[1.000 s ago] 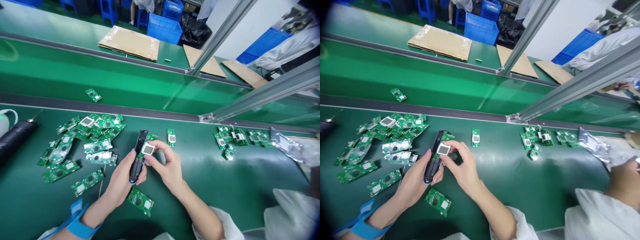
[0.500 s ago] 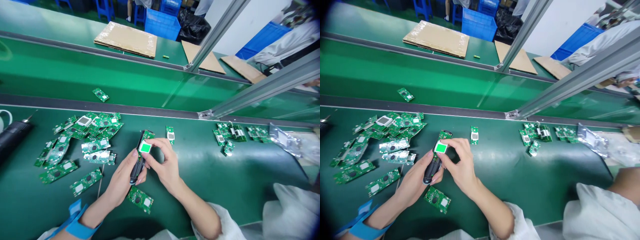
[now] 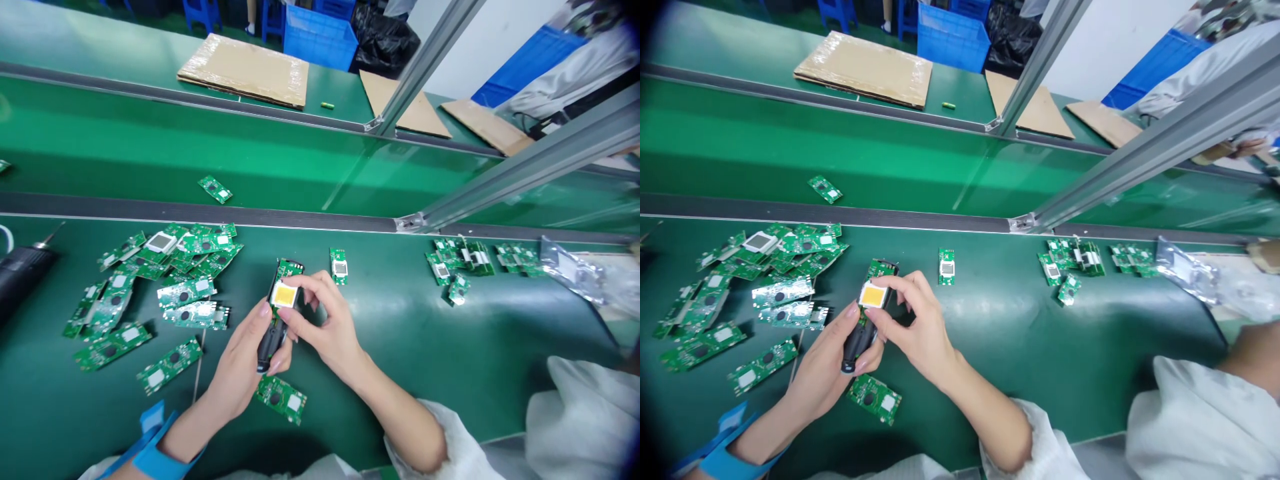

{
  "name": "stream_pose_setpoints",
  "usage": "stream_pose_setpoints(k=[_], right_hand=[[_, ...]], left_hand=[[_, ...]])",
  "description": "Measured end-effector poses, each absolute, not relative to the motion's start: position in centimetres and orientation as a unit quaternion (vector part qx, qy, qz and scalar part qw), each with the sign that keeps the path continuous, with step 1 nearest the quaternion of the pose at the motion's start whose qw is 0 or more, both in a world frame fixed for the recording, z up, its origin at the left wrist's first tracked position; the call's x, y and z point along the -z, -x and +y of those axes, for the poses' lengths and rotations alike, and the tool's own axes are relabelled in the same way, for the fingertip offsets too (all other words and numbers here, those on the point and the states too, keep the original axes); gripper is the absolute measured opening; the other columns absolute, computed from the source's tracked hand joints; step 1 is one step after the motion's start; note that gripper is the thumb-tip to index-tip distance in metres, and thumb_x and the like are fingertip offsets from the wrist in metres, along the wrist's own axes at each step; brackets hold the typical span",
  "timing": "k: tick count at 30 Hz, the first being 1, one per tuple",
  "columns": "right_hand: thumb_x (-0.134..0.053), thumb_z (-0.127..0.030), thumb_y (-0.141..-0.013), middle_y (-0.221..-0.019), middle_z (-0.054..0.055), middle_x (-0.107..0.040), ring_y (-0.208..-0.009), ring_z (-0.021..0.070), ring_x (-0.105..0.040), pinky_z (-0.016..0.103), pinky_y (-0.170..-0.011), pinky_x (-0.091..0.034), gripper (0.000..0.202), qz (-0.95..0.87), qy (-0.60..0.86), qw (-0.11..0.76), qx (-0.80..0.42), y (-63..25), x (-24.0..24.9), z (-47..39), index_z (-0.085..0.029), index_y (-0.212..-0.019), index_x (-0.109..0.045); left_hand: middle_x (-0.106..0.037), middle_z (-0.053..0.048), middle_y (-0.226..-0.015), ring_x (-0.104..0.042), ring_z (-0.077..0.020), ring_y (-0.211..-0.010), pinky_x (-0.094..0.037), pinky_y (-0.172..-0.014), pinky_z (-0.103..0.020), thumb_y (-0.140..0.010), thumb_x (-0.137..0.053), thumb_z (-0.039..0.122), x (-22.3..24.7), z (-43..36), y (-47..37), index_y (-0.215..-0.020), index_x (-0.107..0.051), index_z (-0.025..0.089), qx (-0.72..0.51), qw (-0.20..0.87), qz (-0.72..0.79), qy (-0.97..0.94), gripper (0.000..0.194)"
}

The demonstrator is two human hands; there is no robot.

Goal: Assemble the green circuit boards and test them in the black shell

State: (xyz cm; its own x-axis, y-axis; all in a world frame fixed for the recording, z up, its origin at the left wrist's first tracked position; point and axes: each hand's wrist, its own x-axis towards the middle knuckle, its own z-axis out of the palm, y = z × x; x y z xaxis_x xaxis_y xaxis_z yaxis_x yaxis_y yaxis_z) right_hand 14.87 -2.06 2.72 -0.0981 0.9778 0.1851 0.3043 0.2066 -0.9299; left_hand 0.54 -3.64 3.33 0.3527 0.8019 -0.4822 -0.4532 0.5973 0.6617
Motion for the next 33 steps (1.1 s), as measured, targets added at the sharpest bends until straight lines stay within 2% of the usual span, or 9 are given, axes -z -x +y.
stream_pose_setpoints(k=[5, 20, 22, 25, 28, 31, 33], right_hand=[[-0.066, -0.019, -0.087, -0.079, -0.003, -0.043, -0.072, 0.0111, -0.047, 0.024, -0.067, -0.044, 0.028, -0.637, 0.493, 0.450, -0.385, -14.9, -2.7, -2.1, -0.027, -0.114, -0.062], [-0.062, -0.024, -0.089, -0.076, -0.003, -0.042, -0.068, 0.0112, -0.047, 0.024, -0.062, -0.043, 0.025, -0.639, 0.490, 0.445, -0.391, -14.8, -3.1, -2.0, -0.025, -0.114, -0.063], [-0.063, -0.029, -0.089, -0.076, -0.003, -0.044, -0.068, 0.0117, -0.048, 0.024, -0.062, -0.043, 0.024, -0.638, 0.500, 0.435, -0.392, -14.8, -3.1, -2.0, -0.024, -0.113, -0.063], [-0.066, -0.035, -0.087, -0.078, -0.002, -0.050, -0.071, 0.0127, -0.052, 0.025, -0.065, -0.044, 0.028, -0.618, 0.543, 0.413, -0.390, -14.5, -2.9, -2.3, -0.024, -0.111, -0.060], [-0.063, -0.034, -0.087, -0.074, -0.004, -0.052, -0.066, 0.0117, -0.052, 0.025, -0.061, -0.043, 0.025, -0.581, 0.585, 0.419, -0.380, -13.9, -2.4, -2.9, -0.023, -0.107, -0.054], [-0.061, -0.028, -0.084, -0.068, -0.007, -0.046, -0.054, 0.0088, -0.044, 0.022, -0.053, -0.038, 0.023, -0.569, 0.583, 0.465, -0.346, -13.9, -2.0, -2.9, -0.023, -0.103, -0.050], [-0.061, -0.026, -0.081, -0.068, -0.007, -0.045, -0.053, 0.0081, -0.042, 0.020, -0.049, -0.035, 0.024, -0.563, 0.579, 0.494, -0.321, -14.8, -2.0, -2.4, -0.023, -0.102, -0.049]], left_hand=[[-0.047, 0.006, -0.048, -0.033, -0.0063, -0.042, -0.026, -0.044, -0.020, -0.093, -0.053, 0.050, -3.3, -3.6, -0.5, -0.083, -0.056, 0.015, -0.395, 0.794, 0.406, -0.221, 0.037], [-0.046, 0.005, -0.050, -0.032, -0.0068, -0.041, -0.027, -0.044, -0.021, -0.090, -0.055, 0.052, -3.7, -3.5, -0.8, -0.084, -0.055, 0.017, -0.395, 0.782, 0.418, -0.241, 0.037], [-0.047, 0.005, -0.053, -0.034, -0.0082, -0.043, -0.029, -0.045, -0.022, -0.090, -0.055, 0.054, -3.6, -3.6, -0.8, -0.090, -0.056, 0.017, -0.394, 0.770, 0.431, -0.257, 0.037], [-0.048, 0.004, -0.057, -0.040, -0.0121, -0.052, -0.035, -0.051, -0.024, -0.091, -0.054, 0.055, -3.1, -3.9, -0.9, -0.113, -0.058, 0.017, -0.388, 0.730, 0.473, -0.304, 0.044], [-0.054, 0.001, -0.067, -0.046, -0.0158, -0.064, -0.041, -0.061, -0.026, -0.088, -0.057, 0.057, -2.6, -4.2, -0.8, -0.133, -0.053, 0.020, -0.369, 0.706, 0.504, -0.332, 0.057], [-0.053, 0.001, -0.069, -0.047, -0.0164, -0.066, -0.041, -0.062, -0.026, -0.089, -0.057, 0.058, -2.3, -4.2, -0.5, -0.138, -0.050, 0.024, -0.365, 0.722, 0.486, -0.331, 0.060], [-0.053, 0.000, -0.072, -0.046, -0.0153, -0.065, -0.040, -0.061, -0.026, -0.091, -0.054, 0.057, -2.2, -4.0, -0.4, -0.135, -0.052, 0.024, -0.376, 0.728, 0.473, -0.324, 0.055]])
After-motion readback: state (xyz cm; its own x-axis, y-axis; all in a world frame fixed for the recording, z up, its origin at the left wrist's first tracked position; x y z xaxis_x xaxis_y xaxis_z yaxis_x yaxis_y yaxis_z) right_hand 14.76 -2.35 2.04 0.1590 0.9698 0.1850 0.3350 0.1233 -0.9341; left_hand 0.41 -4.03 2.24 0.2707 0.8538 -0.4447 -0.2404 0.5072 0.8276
